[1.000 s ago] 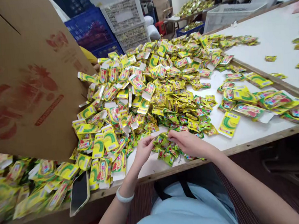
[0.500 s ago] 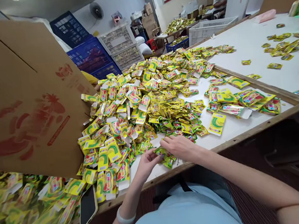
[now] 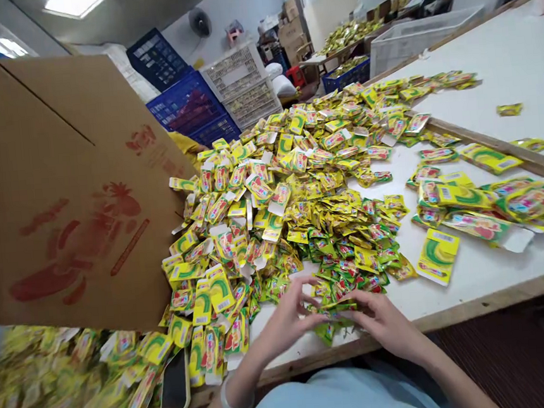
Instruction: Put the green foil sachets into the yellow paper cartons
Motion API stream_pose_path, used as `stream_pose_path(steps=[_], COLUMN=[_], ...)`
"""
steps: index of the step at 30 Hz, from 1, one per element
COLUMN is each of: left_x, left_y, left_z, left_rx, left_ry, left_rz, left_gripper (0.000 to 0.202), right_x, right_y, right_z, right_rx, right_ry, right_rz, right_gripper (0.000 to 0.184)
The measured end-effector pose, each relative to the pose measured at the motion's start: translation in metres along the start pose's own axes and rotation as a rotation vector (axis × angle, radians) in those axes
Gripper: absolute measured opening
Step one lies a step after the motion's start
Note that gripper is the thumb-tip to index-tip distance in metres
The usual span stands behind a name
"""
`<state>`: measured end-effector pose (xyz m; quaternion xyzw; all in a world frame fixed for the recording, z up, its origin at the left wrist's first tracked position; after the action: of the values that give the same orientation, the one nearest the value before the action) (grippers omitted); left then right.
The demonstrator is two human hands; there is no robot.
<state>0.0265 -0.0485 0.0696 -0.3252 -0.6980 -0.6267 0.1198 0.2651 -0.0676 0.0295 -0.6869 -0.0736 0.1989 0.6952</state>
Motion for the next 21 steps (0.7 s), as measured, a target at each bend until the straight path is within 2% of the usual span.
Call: stream_pose_path(steps=[3, 5, 7, 10, 13, 16, 19, 21], left_x=[0.04, 0.061, 0.074, 0.087, 0.1, 0.103, 0.087, 0.069], left_y=[-0.028, -0.046, -0.06, -0.07, -0.057, -0.025, 0.004, 0.008], left_z=[0.022, 0.035, 0.044, 0.045, 0.027, -0.001, -0.023, -0.026], left_rx=[0.041, 0.1, 0.137, 0.154, 0.107, -0.071, -0.331, -0.429], left_ry=[0.339, 0.481, 0.51, 0.484, 0.567, 0.621, 0.549, 0.439], left_rz=[0.341, 0.582, 0.741, 0.792, 0.758, 0.624, 0.367, 0.194], left_gripper=[0.043, 0.048, 0.046, 0.036, 0.034, 0.031, 0.026, 0.026], right_x=[0.019, 0.026, 0.027, 0.023, 0.017, 0.01, -0.003, -0.013], right_y=[0.025, 0.041, 0.049, 0.044, 0.032, 0.028, 0.038, 0.048], right_z=[0.001, 0.005, 0.01, 0.022, 0.038, 0.051, 0.058, 0.057], right_rx=[-0.061, -0.099, -0.125, -0.146, -0.166, -0.237, -0.319, -0.345], right_ry=[0.167, 0.211, 0.188, 0.113, 0.039, -0.035, -0.135, -0.202], right_rz=[0.127, 0.224, 0.283, 0.363, 0.495, 0.658, 0.787, 0.838], right_gripper=[0.039, 0.037, 0.037, 0.045, 0.048, 0.039, 0.036, 0.035])
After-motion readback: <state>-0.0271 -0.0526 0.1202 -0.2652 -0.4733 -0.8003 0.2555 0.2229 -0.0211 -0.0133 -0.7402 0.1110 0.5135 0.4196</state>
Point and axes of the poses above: each hand's wrist, its own z-axis towards the middle knuckle, its own x-axis out of the back of the hand, y = z × x, the point moved 1 cm from there along z, towards the middle knuckle, and after that the axes turned 9 degrees about x, right-handed, at the moved point
